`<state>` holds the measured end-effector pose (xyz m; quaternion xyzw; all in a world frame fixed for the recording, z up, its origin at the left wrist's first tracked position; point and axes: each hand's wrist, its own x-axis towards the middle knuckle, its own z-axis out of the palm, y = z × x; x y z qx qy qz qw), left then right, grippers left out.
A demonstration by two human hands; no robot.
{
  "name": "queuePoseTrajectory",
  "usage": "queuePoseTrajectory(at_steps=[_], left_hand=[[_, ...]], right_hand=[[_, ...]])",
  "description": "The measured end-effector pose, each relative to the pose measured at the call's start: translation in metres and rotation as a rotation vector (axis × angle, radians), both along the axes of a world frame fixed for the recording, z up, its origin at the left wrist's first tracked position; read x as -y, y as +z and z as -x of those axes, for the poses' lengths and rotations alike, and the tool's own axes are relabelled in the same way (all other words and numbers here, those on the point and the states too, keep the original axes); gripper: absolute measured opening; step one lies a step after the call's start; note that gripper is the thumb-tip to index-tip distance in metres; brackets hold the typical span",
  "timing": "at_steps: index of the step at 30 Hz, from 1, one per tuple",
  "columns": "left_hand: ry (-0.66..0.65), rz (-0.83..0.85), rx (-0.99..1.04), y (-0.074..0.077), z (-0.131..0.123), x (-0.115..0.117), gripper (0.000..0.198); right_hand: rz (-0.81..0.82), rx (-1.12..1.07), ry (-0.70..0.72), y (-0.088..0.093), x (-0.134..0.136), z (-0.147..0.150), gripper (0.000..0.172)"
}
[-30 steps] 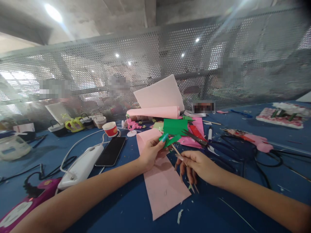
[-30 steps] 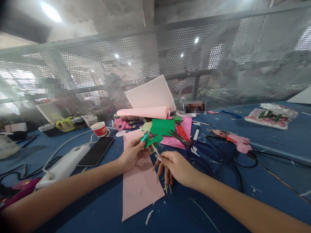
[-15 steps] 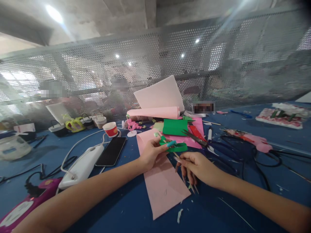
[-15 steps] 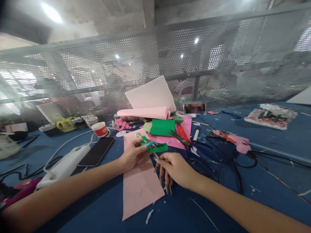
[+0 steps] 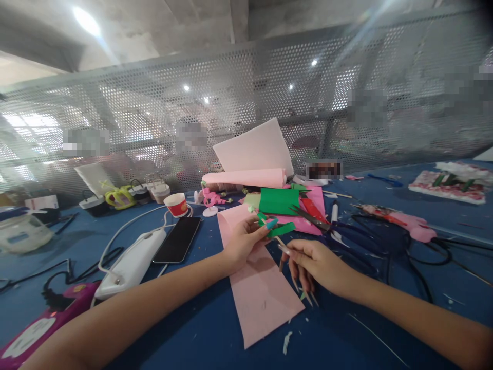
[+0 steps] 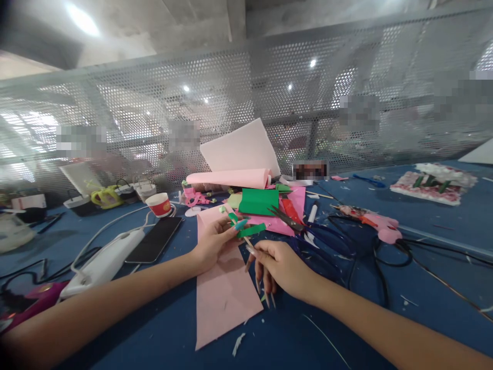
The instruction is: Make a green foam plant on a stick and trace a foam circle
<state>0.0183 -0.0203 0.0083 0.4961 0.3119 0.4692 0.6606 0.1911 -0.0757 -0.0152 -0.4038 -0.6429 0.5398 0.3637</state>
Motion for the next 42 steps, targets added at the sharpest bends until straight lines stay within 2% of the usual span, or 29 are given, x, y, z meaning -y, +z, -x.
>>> queuePoseTrajectory(at_steps=[7,18,29,33,37,42], left_hand=[[0.024,-0.041,-0.059,-0.0033,0.0010,-0.0016,0.038],[-0.020,-0.084,-0.013,-0.0017,0.0022,0.0014,0.033],[0.008,-0.105,-0.051,-0.0051,0.0035,-0.0043,0.039],[0.011,-0.161,0.030,-0.0074,0.0049,-0.0051,0.042],[0.022,-0.268,0.055,-0.0089,0.0070,-0.0063,0.053],[-0.149,-0.344,0.043,-0.0061,0.0067,-0.0041,0.079]], right_hand=[[0.002,-0.007,0.002,0.0010,0.0004,0.0003,0.035],[0.047,-0.011,-0.010,0.0042,-0.0005,0.0008,0.031],[0.065,-0.018,0.010,0.0036,-0.0020,-0.0002,0.032],[0.076,-0.060,0.019,0.0051,-0.0011,-0.0002,0.034],[0.074,-0.093,0.022,0.0057,-0.0001,-0.0004,0.036],[0.063,-0.144,0.080,0.0044,0.0003,-0.0008,0.040]])
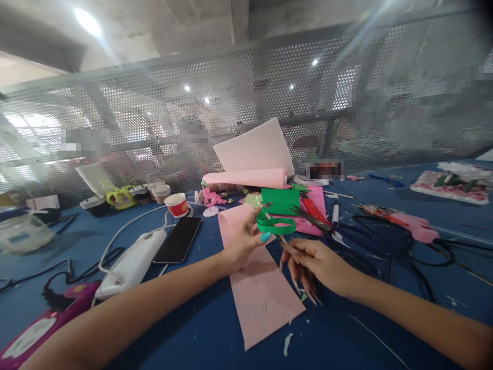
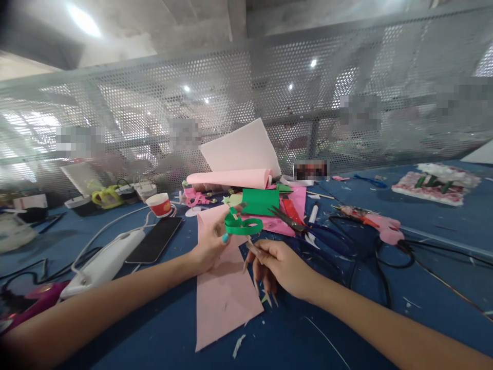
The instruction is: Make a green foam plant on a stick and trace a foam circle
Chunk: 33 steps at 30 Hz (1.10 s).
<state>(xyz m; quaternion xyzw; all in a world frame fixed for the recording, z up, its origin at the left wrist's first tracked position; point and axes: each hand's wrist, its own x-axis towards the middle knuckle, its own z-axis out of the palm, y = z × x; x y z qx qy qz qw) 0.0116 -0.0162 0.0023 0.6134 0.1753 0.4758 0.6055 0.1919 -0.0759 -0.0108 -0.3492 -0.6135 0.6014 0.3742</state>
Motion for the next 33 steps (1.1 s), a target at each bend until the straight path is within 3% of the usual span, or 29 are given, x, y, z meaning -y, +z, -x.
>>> queuePoseTrajectory(at_steps=[8,12,16,19,25,33], left_hand=[[-0.166,-0.008,-0.072,0.003,-0.001,0.003,0.090],[-0.188,0.053,-0.166,0.005,0.001,0.004,0.079],[-0.147,0.084,-0.198,0.007,0.000,0.008,0.050],[-0.080,0.092,-0.205,0.005,-0.002,0.006,0.038],[0.024,0.124,-0.112,0.000,-0.003,0.000,0.042],[0.189,0.102,-0.256,0.000,-0.002,0.001,0.028]], right_hand=[[-0.005,-0.072,0.127,0.001,0.004,0.000,0.043],[0.098,-0.152,0.190,0.004,0.009,0.001,0.040],[0.128,-0.231,0.194,0.004,0.009,0.002,0.035],[0.127,-0.273,0.149,0.003,0.005,0.002,0.032],[0.080,-0.311,0.013,0.005,-0.002,0.000,0.031],[0.077,-0.337,-0.010,0.007,-0.002,0.000,0.029]])
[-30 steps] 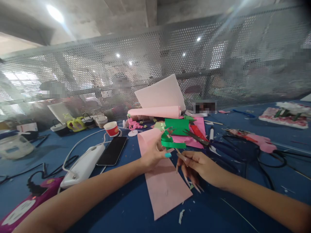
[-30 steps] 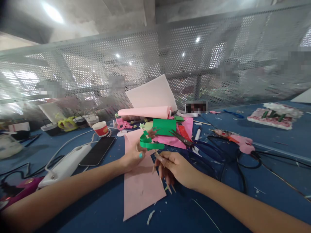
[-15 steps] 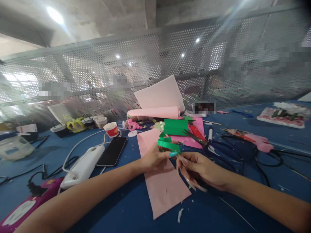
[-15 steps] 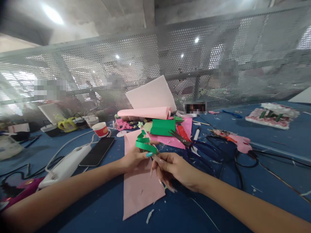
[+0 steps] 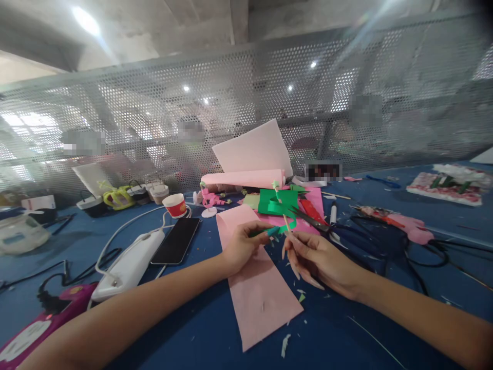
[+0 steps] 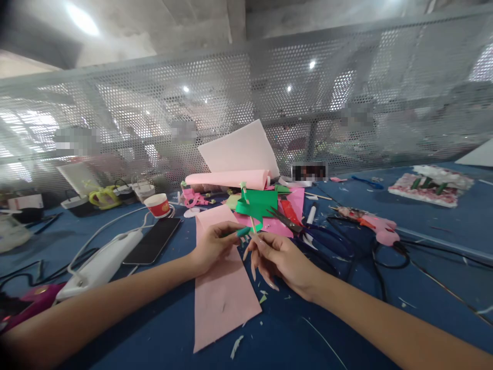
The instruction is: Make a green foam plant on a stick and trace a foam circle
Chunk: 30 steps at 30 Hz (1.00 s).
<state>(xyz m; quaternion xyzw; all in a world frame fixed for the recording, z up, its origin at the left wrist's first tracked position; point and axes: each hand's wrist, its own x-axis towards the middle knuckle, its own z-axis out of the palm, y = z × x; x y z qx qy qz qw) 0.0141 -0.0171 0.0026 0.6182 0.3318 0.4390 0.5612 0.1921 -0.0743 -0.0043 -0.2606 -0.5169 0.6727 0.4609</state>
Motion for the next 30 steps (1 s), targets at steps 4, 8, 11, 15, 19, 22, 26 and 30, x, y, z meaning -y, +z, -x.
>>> queuePoseTrajectory(at_steps=[4,8,11,15,19,22,26,30], left_hand=[[0.102,-0.140,-0.019,0.003,0.000,0.002,0.023],[0.208,-0.252,-0.091,0.001,0.004,-0.001,0.019],[0.248,-0.224,-0.099,-0.002,0.007,-0.005,0.019],[0.244,-0.177,-0.078,-0.002,0.006,-0.004,0.017],[0.238,-0.205,-0.067,-0.003,0.002,-0.001,0.015],[0.199,-0.183,-0.070,-0.007,0.002,-0.001,0.017],[0.143,-0.145,-0.114,-0.007,0.003,-0.001,0.018],[0.105,-0.143,-0.175,-0.002,0.002,-0.002,0.020]], right_hand=[[0.044,-0.059,-0.031,0.001,-0.001,-0.001,0.027],[0.075,-0.113,-0.022,0.002,-0.004,-0.003,0.027],[0.048,-0.133,-0.021,0.003,-0.007,-0.006,0.028],[0.033,-0.145,-0.062,0.007,-0.010,-0.010,0.026],[0.025,-0.154,-0.105,0.012,-0.013,-0.017,0.024],[0.022,-0.140,-0.117,0.014,-0.015,-0.021,0.024],[0.033,-0.119,-0.129,0.013,-0.016,-0.021,0.026],[0.065,-0.077,-0.122,0.008,-0.015,-0.015,0.029]])
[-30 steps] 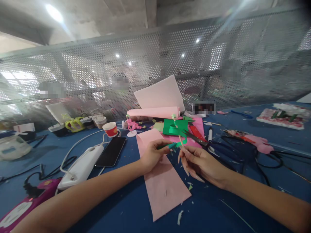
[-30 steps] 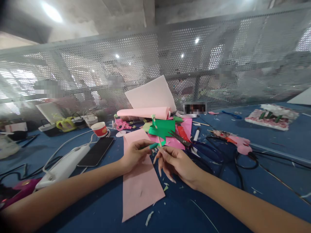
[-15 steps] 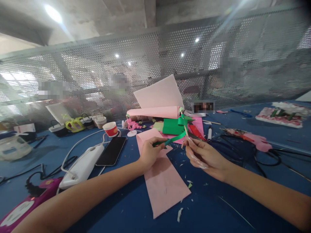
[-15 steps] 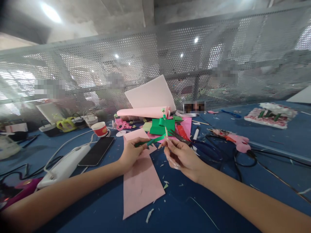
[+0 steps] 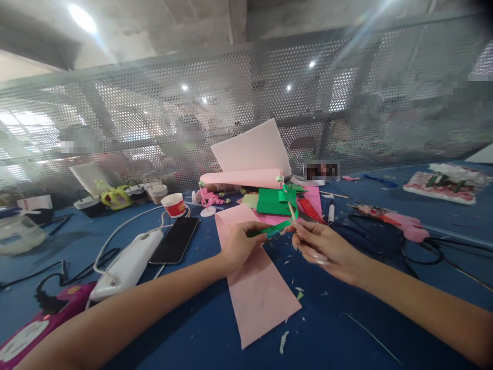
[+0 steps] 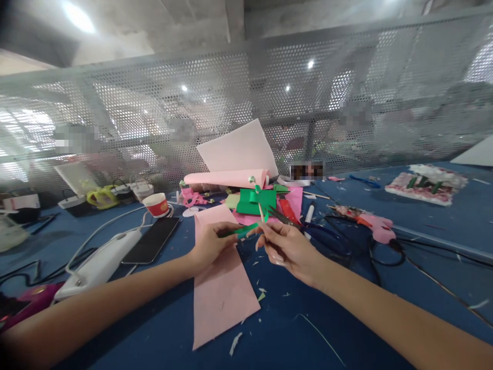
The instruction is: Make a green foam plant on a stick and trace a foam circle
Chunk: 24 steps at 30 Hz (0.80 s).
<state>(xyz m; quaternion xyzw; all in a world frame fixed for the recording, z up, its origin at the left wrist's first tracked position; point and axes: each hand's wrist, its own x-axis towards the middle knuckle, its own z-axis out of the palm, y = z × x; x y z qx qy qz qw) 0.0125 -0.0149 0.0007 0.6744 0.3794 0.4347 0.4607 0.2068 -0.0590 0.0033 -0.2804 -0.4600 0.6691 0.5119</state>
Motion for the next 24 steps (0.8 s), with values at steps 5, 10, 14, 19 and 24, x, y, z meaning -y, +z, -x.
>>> queuePoseTrajectory(at_steps=[5,10,14,19,24], left_hand=[[-0.084,0.039,0.001,-0.001,0.000,-0.001,0.026],[-0.088,0.040,0.064,-0.002,0.002,-0.001,0.030],[-0.096,0.013,0.006,-0.003,0.004,0.000,0.041],[-0.134,-0.083,-0.031,-0.003,0.003,0.003,0.077],[-0.015,-0.341,-0.060,-0.001,0.003,0.012,0.085]], right_hand=[[0.008,0.050,0.078,-0.006,0.005,0.008,0.029],[0.032,0.086,0.083,-0.011,0.009,0.012,0.026],[0.002,0.068,0.087,-0.007,0.010,0.011,0.025],[-0.028,0.062,0.090,0.003,0.014,0.009,0.026],[-0.069,0.111,0.055,0.001,0.013,0.007,0.028]])
